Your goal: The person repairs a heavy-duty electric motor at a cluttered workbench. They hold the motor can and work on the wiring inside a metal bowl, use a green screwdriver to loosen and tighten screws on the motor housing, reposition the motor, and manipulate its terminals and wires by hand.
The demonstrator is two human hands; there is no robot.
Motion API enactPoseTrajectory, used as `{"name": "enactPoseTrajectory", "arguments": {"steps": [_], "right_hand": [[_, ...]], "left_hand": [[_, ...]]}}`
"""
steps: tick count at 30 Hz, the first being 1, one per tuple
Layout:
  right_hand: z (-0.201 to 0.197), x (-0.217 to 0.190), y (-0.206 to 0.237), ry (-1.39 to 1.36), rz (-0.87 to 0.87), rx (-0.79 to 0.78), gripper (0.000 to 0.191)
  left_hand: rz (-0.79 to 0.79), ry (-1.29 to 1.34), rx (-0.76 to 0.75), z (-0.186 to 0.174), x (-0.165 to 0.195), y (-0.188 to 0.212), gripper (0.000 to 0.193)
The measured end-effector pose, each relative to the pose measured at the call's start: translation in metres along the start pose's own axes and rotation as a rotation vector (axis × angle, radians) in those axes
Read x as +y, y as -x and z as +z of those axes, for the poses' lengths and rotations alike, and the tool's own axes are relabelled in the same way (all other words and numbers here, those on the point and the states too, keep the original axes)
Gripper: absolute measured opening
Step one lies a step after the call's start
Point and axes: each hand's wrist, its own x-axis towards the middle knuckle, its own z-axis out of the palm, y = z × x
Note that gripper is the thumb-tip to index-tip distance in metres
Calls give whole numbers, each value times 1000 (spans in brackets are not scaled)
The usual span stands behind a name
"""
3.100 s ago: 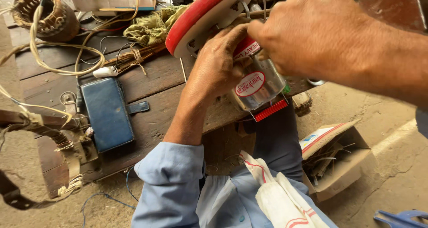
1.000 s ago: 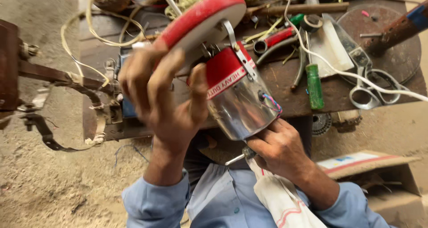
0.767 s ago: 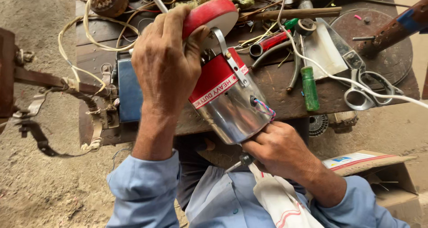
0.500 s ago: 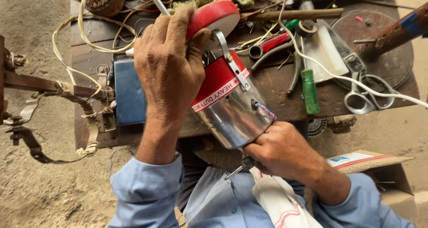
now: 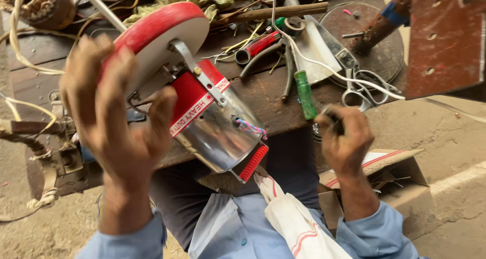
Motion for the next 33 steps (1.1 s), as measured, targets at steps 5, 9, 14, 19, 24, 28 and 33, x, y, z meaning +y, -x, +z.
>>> {"name": "enactPoseTrajectory", "arguments": {"steps": [5, 9, 14, 19, 24, 28, 33], "right_hand": [[11, 21, -10, 62, 205, -176, 63], [27, -15, -6, 110, 26, -164, 61], [45, -25, -26, 138, -169, -162, 54], [51, -3, -35, 10, -268, -261, 57], [39, 16, -28, -19, -161, -138, 52], [28, 19, -33, 248, -88, -86, 50], [26, 8, -58, 263, -143, -51, 39]], "left_hand": [[8, 2, -255, 12, 38, 25, 55], [-40, 37, -233, 18, 42, 30, 55], [-64, 58, -201, 24, 41, 31, 53], [-63, 62, -177, 29, 42, 32, 50], [-81, 74, -157, 29, 41, 36, 46], [-93, 81, -148, 29, 40, 39, 45], [-96, 87, -137, 29, 41, 40, 42]]}}
